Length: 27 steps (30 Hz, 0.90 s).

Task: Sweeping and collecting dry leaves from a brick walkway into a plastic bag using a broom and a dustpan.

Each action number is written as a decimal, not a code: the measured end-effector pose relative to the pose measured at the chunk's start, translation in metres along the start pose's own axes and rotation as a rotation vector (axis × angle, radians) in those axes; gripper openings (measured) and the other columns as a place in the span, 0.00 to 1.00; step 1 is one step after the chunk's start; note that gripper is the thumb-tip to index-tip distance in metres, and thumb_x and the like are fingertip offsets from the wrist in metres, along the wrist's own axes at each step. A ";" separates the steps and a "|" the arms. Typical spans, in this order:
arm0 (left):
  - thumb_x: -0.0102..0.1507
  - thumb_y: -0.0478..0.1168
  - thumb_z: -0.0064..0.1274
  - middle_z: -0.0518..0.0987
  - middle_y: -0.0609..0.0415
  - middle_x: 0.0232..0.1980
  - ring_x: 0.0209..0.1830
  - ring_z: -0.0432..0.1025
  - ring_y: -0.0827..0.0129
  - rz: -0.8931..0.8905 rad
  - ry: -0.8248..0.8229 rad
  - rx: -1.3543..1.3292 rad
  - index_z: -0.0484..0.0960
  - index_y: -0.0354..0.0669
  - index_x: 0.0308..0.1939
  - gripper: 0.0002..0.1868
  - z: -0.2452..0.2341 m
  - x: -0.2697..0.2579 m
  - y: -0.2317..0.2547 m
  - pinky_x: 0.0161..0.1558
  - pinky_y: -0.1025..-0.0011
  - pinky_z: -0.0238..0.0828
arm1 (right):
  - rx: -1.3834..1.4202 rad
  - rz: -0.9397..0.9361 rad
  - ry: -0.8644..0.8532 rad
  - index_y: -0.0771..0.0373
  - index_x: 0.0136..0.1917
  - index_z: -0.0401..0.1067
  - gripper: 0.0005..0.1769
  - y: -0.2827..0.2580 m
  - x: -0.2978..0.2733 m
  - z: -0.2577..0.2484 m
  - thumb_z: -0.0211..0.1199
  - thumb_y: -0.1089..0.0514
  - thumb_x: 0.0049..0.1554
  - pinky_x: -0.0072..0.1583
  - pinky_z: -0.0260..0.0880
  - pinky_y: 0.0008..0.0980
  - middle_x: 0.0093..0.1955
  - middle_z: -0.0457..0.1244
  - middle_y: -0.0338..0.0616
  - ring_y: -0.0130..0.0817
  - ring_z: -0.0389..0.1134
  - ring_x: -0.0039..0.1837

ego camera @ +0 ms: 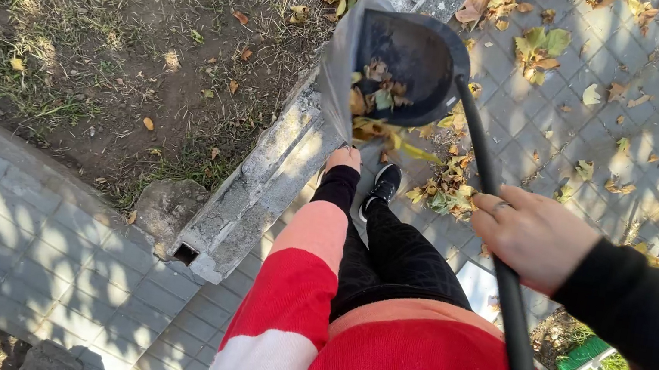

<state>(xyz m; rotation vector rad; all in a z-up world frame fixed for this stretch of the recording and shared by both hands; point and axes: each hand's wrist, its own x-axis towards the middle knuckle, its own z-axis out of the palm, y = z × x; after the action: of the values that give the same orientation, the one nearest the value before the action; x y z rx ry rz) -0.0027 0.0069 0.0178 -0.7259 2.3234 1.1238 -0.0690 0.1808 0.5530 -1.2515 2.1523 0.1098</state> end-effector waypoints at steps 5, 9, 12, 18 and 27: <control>0.65 0.51 0.38 0.82 0.34 0.40 0.44 0.75 0.36 0.040 -0.090 -0.004 0.86 0.37 0.34 0.25 0.008 0.006 0.007 0.52 0.48 0.71 | -0.163 -0.012 -0.115 0.62 0.52 0.71 0.17 0.003 0.028 0.026 0.62 0.57 0.48 0.55 0.70 0.37 0.55 0.67 0.42 0.39 0.66 0.53; 0.65 0.52 0.38 0.83 0.37 0.39 0.43 0.76 0.38 0.056 -0.043 -0.016 0.85 0.38 0.35 0.24 0.007 0.015 0.003 0.51 0.47 0.71 | -0.063 -0.010 -0.080 0.61 0.48 0.71 0.15 0.014 0.021 0.023 0.64 0.58 0.46 0.56 0.70 0.37 0.54 0.67 0.41 0.41 0.66 0.53; 0.66 0.52 0.38 0.83 0.37 0.39 0.44 0.76 0.38 0.044 -0.026 0.030 0.86 0.40 0.35 0.25 0.004 0.019 -0.004 0.52 0.48 0.72 | 0.118 0.009 0.083 0.63 0.48 0.71 0.16 0.016 -0.011 0.001 0.63 0.60 0.44 0.56 0.69 0.41 0.58 0.67 0.45 0.45 0.65 0.55; 0.65 0.52 0.39 0.84 0.39 0.39 0.44 0.77 0.40 0.006 -0.043 -0.033 0.89 0.42 0.32 0.25 -0.001 0.028 -0.008 0.53 0.49 0.72 | 0.170 0.147 0.234 0.64 0.57 0.71 0.23 0.011 -0.095 0.008 0.63 0.55 0.48 0.59 0.70 0.42 0.70 0.64 0.53 0.48 0.67 0.62; 0.66 0.52 0.37 0.85 0.43 0.37 0.43 0.78 0.44 -0.009 -0.079 0.000 0.88 0.40 0.35 0.26 -0.015 0.036 -0.008 0.53 0.53 0.72 | 0.130 0.186 0.357 0.63 0.63 0.70 0.31 -0.004 -0.121 0.035 0.67 0.58 0.45 0.52 0.74 0.43 0.70 0.61 0.55 0.54 0.68 0.63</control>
<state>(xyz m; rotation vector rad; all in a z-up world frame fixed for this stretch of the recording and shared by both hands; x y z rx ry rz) -0.0273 -0.0185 0.0003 -0.6789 2.2526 1.1276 -0.0075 0.2826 0.5935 -1.0564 2.5341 -0.1870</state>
